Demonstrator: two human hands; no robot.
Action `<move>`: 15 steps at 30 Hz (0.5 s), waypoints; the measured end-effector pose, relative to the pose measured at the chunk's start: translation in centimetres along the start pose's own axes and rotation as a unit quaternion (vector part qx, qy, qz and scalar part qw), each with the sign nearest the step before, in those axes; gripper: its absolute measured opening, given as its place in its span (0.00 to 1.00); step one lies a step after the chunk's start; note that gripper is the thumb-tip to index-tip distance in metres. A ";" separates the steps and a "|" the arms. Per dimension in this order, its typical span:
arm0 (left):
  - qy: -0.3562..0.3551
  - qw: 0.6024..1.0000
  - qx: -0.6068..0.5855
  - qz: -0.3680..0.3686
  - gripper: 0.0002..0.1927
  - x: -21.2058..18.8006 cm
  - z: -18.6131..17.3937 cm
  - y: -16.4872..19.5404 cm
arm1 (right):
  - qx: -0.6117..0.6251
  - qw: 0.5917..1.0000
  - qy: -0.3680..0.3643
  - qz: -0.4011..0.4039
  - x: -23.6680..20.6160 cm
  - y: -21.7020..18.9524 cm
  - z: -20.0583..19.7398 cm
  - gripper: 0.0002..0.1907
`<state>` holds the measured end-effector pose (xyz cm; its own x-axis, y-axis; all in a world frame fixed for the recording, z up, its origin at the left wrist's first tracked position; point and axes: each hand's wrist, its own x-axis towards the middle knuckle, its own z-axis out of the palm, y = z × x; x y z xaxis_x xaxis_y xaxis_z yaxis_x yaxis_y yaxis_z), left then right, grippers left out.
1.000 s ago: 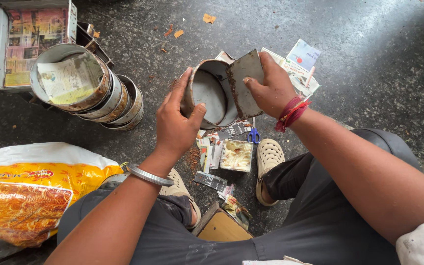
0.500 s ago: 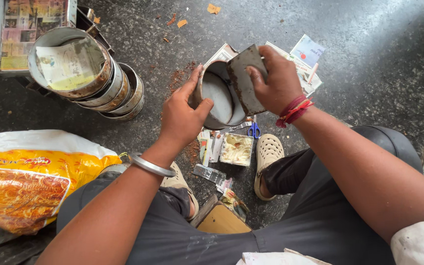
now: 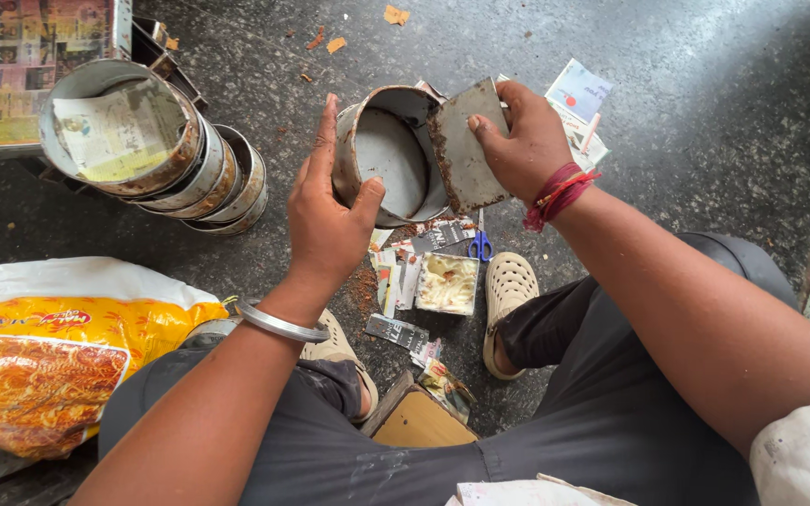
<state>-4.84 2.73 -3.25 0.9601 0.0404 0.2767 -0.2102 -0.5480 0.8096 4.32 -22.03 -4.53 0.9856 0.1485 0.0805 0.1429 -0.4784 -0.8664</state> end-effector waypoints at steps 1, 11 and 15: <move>-0.015 0.999 0.001 -0.028 0.44 -0.1 0.1 0.1 | -0.007 1.000 0.010 -0.023 -0.1 -0.1 -0.1 0.16; -0.029 0.999 -0.017 -0.007 0.41 0.0 0.6 0.2 | -0.113 0.992 0.042 -0.046 -0.1 -0.5 0.3 0.17; -0.030 0.999 -0.026 0.007 0.41 -0.1 0.7 0.1 | -0.087 0.995 0.023 -0.042 -0.1 -0.4 0.3 0.17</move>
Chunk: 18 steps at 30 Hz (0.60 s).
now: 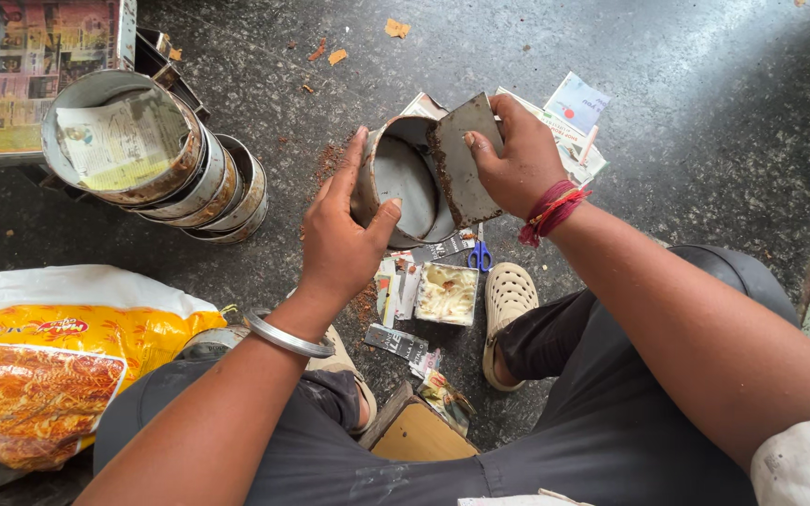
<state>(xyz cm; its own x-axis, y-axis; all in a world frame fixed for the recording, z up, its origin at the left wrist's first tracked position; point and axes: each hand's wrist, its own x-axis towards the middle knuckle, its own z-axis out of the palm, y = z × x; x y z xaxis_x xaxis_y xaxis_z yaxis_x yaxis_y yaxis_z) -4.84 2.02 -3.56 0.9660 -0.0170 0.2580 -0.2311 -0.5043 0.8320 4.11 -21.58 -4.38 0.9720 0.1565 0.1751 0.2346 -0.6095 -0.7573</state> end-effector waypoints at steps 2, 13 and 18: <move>-0.002 1.000 0.002 -0.003 0.40 0.0 0.0 0.0 | -0.009 1.000 0.008 -0.011 0.0 0.0 0.0 0.17; -0.024 0.998 0.008 -0.051 0.40 -0.1 0.1 0.0 | -0.026 0.999 -0.002 -0.024 -0.4 -1.2 -0.2 0.18; 0.004 1.000 0.021 -0.012 0.51 -0.2 0.3 -0.2 | -0.040 0.999 -0.011 -0.010 0.1 -0.7 -0.1 0.19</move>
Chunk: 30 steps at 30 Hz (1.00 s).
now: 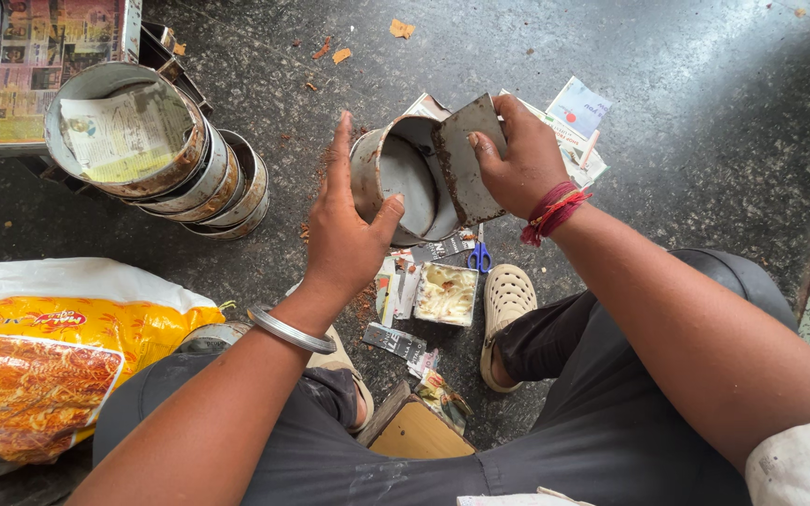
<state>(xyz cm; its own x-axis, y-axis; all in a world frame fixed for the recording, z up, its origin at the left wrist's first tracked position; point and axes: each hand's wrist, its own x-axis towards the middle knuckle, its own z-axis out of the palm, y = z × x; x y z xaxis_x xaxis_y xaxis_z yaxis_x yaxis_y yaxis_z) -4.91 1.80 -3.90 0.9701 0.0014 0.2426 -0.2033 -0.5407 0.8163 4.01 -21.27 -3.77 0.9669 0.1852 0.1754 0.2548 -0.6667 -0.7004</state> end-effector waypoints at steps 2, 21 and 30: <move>0.006 1.000 -0.005 -0.001 0.51 0.1 -0.1 0.1 | -0.003 1.000 0.005 0.003 0.2 0.3 0.0 0.19; 0.009 1.000 0.013 0.019 0.42 -0.1 0.1 0.0 | 0.000 1.000 0.016 -0.011 -0.3 0.0 0.0 0.17; -0.004 1.000 0.018 -0.011 0.40 0.0 -0.2 0.3 | 0.013 0.999 0.036 -0.007 -0.2 0.9 0.0 0.15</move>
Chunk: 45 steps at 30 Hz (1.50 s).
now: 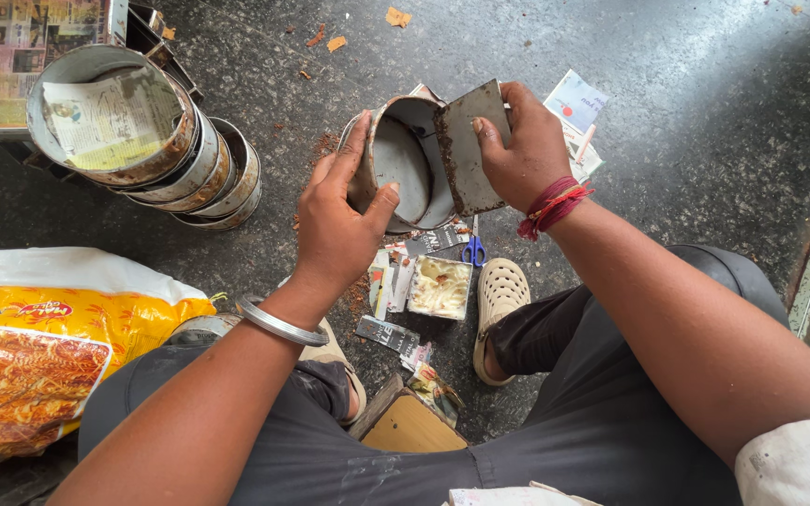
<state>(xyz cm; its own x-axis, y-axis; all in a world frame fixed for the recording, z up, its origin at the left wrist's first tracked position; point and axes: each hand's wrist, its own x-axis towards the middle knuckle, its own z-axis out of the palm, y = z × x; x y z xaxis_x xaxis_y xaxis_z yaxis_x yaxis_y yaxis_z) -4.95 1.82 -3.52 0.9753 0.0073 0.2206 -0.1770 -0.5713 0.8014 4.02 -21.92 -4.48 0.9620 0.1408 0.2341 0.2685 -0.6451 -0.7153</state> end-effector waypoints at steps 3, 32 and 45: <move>0.005 1.000 -0.018 0.011 0.38 0.0 0.0 0.0 | 0.004 1.000 0.007 -0.021 -0.1 -0.2 0.0 0.14; -0.003 1.000 -0.011 0.013 0.40 -0.6 0.2 0.6 | 0.050 0.999 -0.014 -0.009 -0.2 0.0 -0.4 0.11; -0.023 0.998 -0.050 -0.014 0.40 -0.7 0.0 0.6 | 0.042 0.997 -0.011 -0.058 -0.8 -0.3 -0.3 0.10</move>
<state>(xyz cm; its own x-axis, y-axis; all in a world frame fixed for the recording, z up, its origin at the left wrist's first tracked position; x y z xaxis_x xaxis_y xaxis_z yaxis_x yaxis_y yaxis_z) -5.75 1.44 -3.16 0.9848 -0.0170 0.1728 -0.1592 -0.4859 0.8594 3.18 -22.10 -4.25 0.9246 0.2281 0.3052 0.3810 -0.5591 -0.7364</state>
